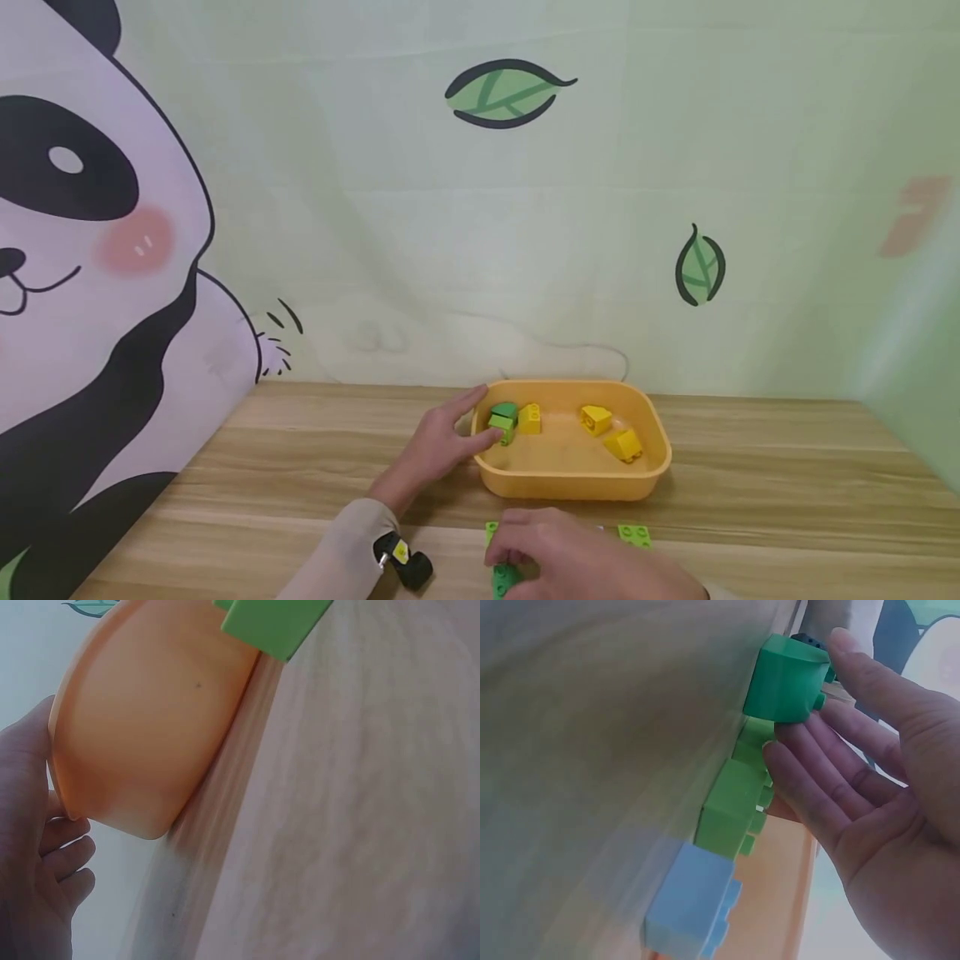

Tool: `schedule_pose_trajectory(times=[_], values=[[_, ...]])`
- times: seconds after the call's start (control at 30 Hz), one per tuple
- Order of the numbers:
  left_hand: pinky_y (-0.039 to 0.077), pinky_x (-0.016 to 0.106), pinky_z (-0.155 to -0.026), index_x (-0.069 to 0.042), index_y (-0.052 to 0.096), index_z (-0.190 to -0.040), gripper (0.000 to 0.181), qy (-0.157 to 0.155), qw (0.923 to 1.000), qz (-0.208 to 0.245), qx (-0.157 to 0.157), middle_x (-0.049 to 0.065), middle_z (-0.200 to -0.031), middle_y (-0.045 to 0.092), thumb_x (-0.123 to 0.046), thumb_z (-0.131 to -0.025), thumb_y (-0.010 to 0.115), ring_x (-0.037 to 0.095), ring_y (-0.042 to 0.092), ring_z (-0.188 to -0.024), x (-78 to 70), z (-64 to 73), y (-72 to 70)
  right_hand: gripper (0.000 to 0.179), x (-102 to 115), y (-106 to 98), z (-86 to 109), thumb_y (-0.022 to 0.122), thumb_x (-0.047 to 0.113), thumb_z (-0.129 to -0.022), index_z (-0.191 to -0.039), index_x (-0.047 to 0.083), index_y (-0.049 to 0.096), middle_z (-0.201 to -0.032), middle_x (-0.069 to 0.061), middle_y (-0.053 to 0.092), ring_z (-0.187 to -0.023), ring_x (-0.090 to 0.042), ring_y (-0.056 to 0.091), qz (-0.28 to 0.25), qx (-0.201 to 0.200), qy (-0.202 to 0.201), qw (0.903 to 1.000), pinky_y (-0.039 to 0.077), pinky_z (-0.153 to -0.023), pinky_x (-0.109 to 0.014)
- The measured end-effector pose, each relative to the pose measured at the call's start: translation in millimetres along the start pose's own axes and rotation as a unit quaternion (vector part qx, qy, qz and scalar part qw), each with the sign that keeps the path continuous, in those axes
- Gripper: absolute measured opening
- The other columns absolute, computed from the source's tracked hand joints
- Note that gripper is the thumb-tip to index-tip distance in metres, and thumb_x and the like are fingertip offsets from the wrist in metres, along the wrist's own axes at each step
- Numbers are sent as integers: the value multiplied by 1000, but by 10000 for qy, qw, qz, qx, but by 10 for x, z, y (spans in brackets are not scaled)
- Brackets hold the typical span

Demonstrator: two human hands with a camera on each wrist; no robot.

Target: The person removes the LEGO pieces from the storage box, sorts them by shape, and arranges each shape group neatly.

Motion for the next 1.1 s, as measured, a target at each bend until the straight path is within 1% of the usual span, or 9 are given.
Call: schedule_pose_trajectory(times=[0.2, 0.3, 0.47, 0.57, 0.67, 0.77, 0.83, 0.97, 1.1], values=[[31, 56, -124, -8, 46, -161, 81, 28, 10000, -39, 10, 10, -166, 43, -43, -96, 78, 33, 39, -153, 12, -4, -4, 23, -30, -32, 23, 76, 31, -100, -123, 24, 74, -110, 23, 67, -96, 3, 63, -361, -10, 170, 9992, 57, -89, -20], [31, 56, -124, -8, 46, -161, 81, 17, 10000, -25, 16, 10, -166, 43, -44, -96, 78, 33, 39, -153, 20, -4, -7, 23, -16, -28, 14, 76, 31, -101, -123, 24, 74, -108, 24, 67, -94, 3, 62, -228, 20, 126, 9997, 57, -89, -20], [31, 56, -124, -9, 46, -161, 81, -21, 10000, -20, 9, 10, -166, 42, -44, -96, 78, 33, 38, -153, 29, -5, -16, 24, 34, -7, -11, 73, 34, -102, -123, 23, 74, -106, 25, 65, -93, 4, 61, 110, 32, -105, 9999, 56, -90, -19], [31, 56, -124, -8, 46, -161, 81, -20, 10000, -32, 7, 10, -166, 42, -43, -96, 78, 33, 38, -153, 29, -6, -18, 22, 29, -29, -6, 75, 32, -102, -122, 23, 74, -106, 25, 66, -93, 4, 61, -10, -22, -52, 10000, 56, -89, -19], [32, 55, -124, -9, 46, -161, 81, 2, 10000, -56, 3, 9, -166, 42, -43, -95, 78, 33, 39, -153, 20, -4, -22, 21, 49, -130, 4, 79, 30, -98, -118, 23, 75, -109, 22, 66, -95, 2, 63, -51, -295, -66, 9995, 57, -89, -20], [32, 56, -123, -8, 46, -161, 81, 79, 9999, -68, -6, 10, -165, 43, -43, -96, 78, 34, 39, -152, 9, -6, -24, 21, 89, -304, 21, 81, 29, -96, -116, 22, 75, -110, 19, 67, -98, 0, 64, 27, -687, -163, 9975, 58, -89, -21], [33, 56, -123, -7, 46, -161, 80, 149, 9999, -60, -11, 10, -165, 43, -42, -96, 78, 34, 40, -151, 3, -10, -24, 23, 141, -446, 47, 81, 29, -96, -116, 19, 74, -111, 16, 68, -100, -2, 65, 149, -1009, -365, 9941, 59, -90, -24], [32, 57, -123, -5, 46, -160, 79, 241, 9997, -3, -12, 13, -165, 43, -39, -96, 77, 35, 40, -151, -10, -9, -18, 26, 171, -734, 99, 78, 29, -99, -120, 14, 73, -114, 6, 71, -104, -10, 68, 310, -1637, -587, 9843, 61, -92, -30], [32, 56, -123, -4, 46, -160, 79, 279, 9996, 36, 9, 11, -165, 44, -38, -96, 78, 34, 39, -152, -26, -1, -6, 25, 106, -977, 83, 77, 27, -100, -120, 13, 72, -115, 3, 72, -105, -16, 70, 574, -2123, -581, 9738, 61, -92, -32]])
Point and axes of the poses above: each hand's wrist, its own z-axis away from the middle knuckle, its own y-axis out of the palm, x = y × z, the point moved 10 cm from there along -z, towards the middle knuckle
